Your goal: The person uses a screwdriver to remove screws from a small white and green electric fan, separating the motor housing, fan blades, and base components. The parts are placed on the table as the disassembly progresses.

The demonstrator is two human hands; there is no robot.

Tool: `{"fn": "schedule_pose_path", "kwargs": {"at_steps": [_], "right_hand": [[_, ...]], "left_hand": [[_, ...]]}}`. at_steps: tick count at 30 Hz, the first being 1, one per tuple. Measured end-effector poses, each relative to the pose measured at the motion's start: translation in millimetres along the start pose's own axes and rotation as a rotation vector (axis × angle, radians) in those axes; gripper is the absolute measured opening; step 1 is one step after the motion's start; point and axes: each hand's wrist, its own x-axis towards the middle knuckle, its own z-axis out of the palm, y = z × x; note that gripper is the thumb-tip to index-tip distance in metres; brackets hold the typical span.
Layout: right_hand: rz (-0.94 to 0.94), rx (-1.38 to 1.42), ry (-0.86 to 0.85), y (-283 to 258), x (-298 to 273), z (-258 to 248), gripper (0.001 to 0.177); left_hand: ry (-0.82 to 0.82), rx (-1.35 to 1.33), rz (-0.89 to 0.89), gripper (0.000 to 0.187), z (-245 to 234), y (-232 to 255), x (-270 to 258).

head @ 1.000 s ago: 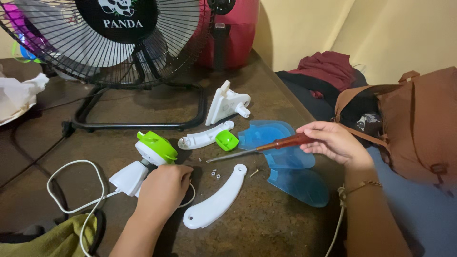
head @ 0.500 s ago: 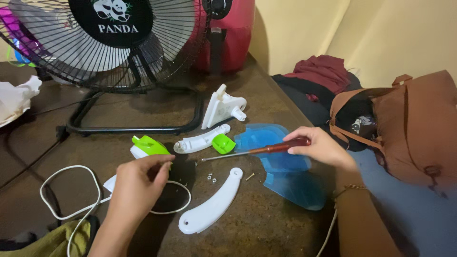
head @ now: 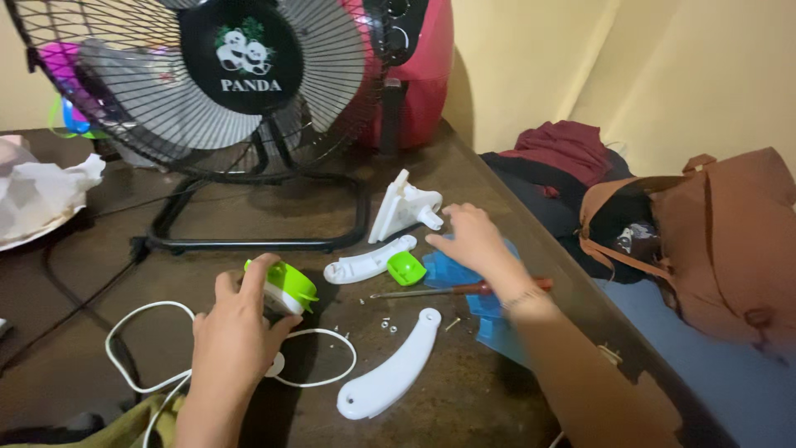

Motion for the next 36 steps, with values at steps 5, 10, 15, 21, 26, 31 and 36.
{"fn": "schedule_pose_path", "kwargs": {"at_steps": [5,10,15,21,26,31,36], "right_hand": [[0.225,-0.133,-0.185,-18.0,28.8,24.8,0.056],[0.263,-0.073,-0.137,-17.1,28.9,37.5,0.044],[0.185,-0.055,0.012,-10.3,7.0,16.7,0.041],[-0.11,-0.029,0.466,-41.0,-47.1,-24.0,0.043],[-0.117,0.053,0.374,-80.0,-69.4,-51.8,0.038],[-0.241,0.109,0.29,-114.4,-90.2,-64.6,0.039],[-0.322,0.201,0.28,-130.7,-96.3,-64.7,0.041]], "left_hand": [[0.047,0.013,-0.057,0.091,-6.3,-6.8,3.0],[0.157,-0.053,-0.028,0.1,-9.2,-9.9,4.4],[0.491,-0.389,0.21,0.062,-10.4,-7.4,-2.1],[0.241,-0.993,0.07,0.041,4.4,2.4,3.7],[-0.029,-1.243,0.101,0.052,7.4,12.7,0.8],[-0.303,-1.258,0.223,0.083,8.8,29.8,-14.2],[-0.432,-1.475,0.166,0.093,19.4,27.1,-16.7]]}}
